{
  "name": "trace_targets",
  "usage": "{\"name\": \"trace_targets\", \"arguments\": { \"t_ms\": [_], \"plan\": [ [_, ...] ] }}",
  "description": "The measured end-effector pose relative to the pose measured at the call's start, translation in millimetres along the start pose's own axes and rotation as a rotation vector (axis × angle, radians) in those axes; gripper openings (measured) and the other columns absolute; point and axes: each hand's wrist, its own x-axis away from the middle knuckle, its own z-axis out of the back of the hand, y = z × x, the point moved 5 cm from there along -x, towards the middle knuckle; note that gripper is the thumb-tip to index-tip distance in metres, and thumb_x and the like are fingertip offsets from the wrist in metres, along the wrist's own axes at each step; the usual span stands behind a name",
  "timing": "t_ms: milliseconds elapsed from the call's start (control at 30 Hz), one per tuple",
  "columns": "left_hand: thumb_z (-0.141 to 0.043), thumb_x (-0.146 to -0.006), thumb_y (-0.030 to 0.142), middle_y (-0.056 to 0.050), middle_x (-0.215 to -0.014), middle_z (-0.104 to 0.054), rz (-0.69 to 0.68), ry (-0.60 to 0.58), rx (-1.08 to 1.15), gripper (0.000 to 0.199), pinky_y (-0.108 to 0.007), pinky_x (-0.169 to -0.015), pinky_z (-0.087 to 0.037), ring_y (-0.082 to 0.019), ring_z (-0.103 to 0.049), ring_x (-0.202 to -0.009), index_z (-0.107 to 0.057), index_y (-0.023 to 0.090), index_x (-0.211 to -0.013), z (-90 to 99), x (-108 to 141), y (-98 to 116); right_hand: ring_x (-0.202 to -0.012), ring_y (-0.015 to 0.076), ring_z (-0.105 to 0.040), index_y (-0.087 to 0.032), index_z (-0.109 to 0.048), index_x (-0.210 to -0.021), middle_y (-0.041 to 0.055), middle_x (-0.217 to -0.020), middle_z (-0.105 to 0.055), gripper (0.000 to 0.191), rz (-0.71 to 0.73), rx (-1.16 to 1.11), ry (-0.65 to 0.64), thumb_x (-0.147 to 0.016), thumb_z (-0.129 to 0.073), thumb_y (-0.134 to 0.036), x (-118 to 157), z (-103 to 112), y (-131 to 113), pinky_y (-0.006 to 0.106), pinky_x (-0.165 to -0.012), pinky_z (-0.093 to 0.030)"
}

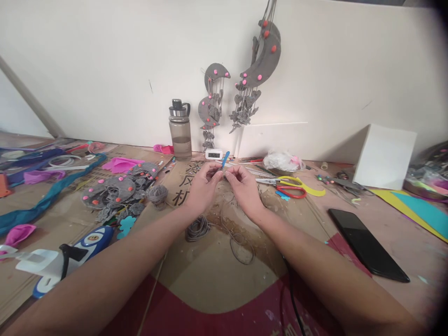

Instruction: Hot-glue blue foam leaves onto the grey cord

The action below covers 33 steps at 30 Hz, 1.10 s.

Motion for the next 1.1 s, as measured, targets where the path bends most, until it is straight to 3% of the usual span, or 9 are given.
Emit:
{"name": "trace_targets", "arguments": {
  "t_ms": [467,800,1100],
  "plan": [
    [-0.072,-0.075,0.031,-0.003,-0.095,-0.066,0.223,-0.054,0.523,0.03,-0.04,-0.094,-0.049,-0.016,-0.064,-0.093,-0.055,0.019,-0.096,-16.4,6.7,2.8,-0.062,0.0112,-0.043,-0.02,-0.055,-0.075,-0.0027,-0.069,-0.052,0.019,-0.121,-0.196,0.026,-0.079,-0.058,-0.038,-2.5,-0.6,9.9,0.024,-0.057,-0.035],
    [-0.071,-0.076,0.031,-0.004,-0.1,-0.066,0.265,-0.1,0.599,0.027,-0.041,-0.097,-0.047,-0.018,-0.062,-0.103,-0.054,0.019,-0.094,-20.6,9.8,6.9,-0.059,0.01,-0.043,-0.019,-0.057,-0.071,-0.0034,-0.066,-0.054,0.018,-0.135,-0.234,0.045,-0.075,-0.062,-0.036,-3.0,-0.3,10.3,0.024,-0.055,-0.036],
    [-0.068,-0.079,0.032,-0.003,-0.096,-0.064,0.248,-0.123,0.552,0.024,-0.039,-0.093,-0.049,-0.016,-0.061,-0.097,-0.055,0.019,-0.093,-19.3,9.4,9.3,-0.057,0.0094,-0.042,-0.019,-0.058,-0.073,-0.0038,-0.064,-0.053,0.017,-0.141,-0.247,0.055,-0.075,-0.063,-0.035,-2.5,-1.0,13.6,0.023,-0.053,-0.035]
  ]
}}
